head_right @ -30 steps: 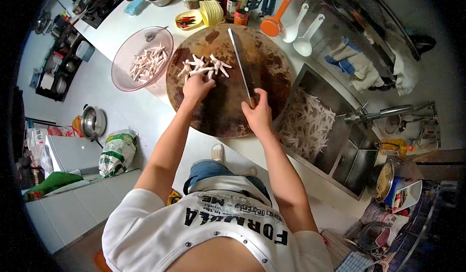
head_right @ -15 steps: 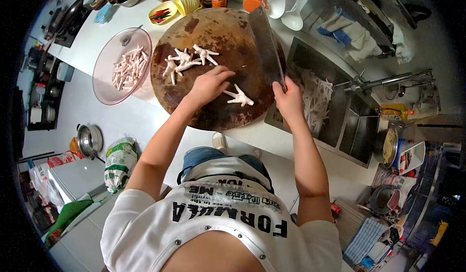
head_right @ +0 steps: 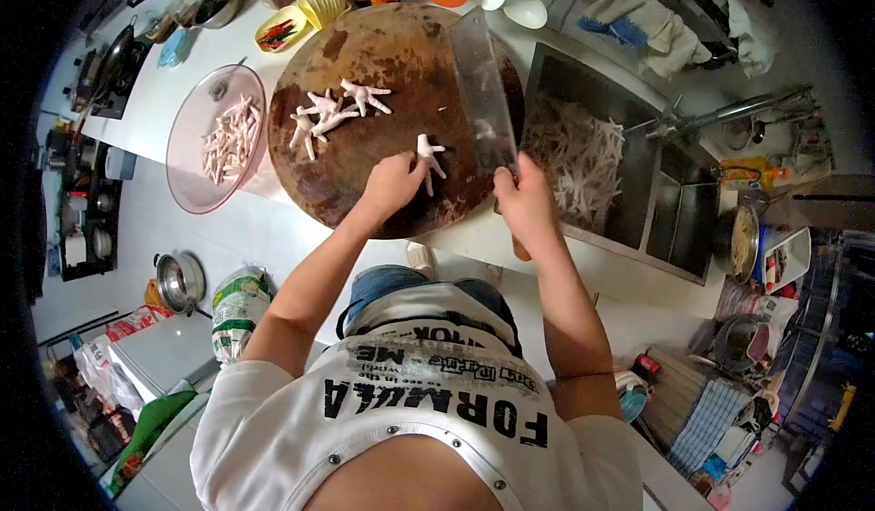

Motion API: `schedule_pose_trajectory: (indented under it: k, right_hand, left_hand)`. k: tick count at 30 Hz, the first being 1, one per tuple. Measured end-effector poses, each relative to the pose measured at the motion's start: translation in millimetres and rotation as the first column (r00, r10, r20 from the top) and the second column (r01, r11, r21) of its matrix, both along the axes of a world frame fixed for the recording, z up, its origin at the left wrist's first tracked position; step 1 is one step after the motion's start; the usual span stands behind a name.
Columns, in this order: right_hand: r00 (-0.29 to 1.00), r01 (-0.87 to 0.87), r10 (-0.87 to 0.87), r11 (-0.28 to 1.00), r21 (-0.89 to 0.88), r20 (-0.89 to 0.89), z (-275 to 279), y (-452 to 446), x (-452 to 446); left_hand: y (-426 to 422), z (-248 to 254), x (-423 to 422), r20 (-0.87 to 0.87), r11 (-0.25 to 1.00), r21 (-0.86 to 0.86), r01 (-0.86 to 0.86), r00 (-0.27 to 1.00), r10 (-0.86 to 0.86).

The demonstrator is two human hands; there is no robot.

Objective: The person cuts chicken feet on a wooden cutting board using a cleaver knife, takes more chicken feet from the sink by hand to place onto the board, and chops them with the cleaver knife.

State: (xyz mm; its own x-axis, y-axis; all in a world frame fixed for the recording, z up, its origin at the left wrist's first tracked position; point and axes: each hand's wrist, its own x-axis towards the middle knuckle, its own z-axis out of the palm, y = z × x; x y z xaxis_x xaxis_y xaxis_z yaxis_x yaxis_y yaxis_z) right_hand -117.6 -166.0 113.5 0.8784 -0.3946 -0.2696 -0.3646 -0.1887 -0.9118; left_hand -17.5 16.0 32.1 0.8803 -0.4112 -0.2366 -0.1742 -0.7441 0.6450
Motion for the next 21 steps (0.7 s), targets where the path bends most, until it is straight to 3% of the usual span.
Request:
schedule_pose_trajectory:
  k: [3,5,8,9,13,21]
  right_hand:
    - [0.996,-0.053,0.048,0.997,-0.059,-0.08,-6.6,16.1,-6.1]
    - [0.994,-0.105,0.103,0.989,-0.101,-0.027,-4.8,29.5,-9.4]
    - [0.986,-0.15,0.127,0.956,-0.252,-0.106,-12.3,40.6,-14.7]
    - [0.985,-0.163,0.134,0.932,-0.323,-0.109,-11.1,44.9,-15.3]
    - [0.972,-0.202,0.162,0.946,-0.254,-0.169,-0.8,55.2,-17.2]
    - [0.938,-0.326,0.214,0.805,-0.495,-0.271,-4.2,64.7,-24.5]
  left_hand:
    - [-3.1,-7.2,2.9,-0.004,0.998,-0.024,-0.05,0.999,0.05]
    - [-3.6,-12.2,0.8,0.02,0.999,-0.028,-0.039,0.999,0.04]
    - [-3.9,-15.5,-2.4,0.026,0.997,-0.07,-0.023,0.999,0.024]
    - [-4.4,-12.3,-3.9,0.038,0.998,-0.052,-0.035,0.999,0.037]
    - [-9.0,-11.3,-9.1,0.136,0.998,0.018,-0.066,0.989,0.063]
    - [-22.3,-16.6,-13.3,0.234,0.975,0.206,-0.087,0.972,0.037]
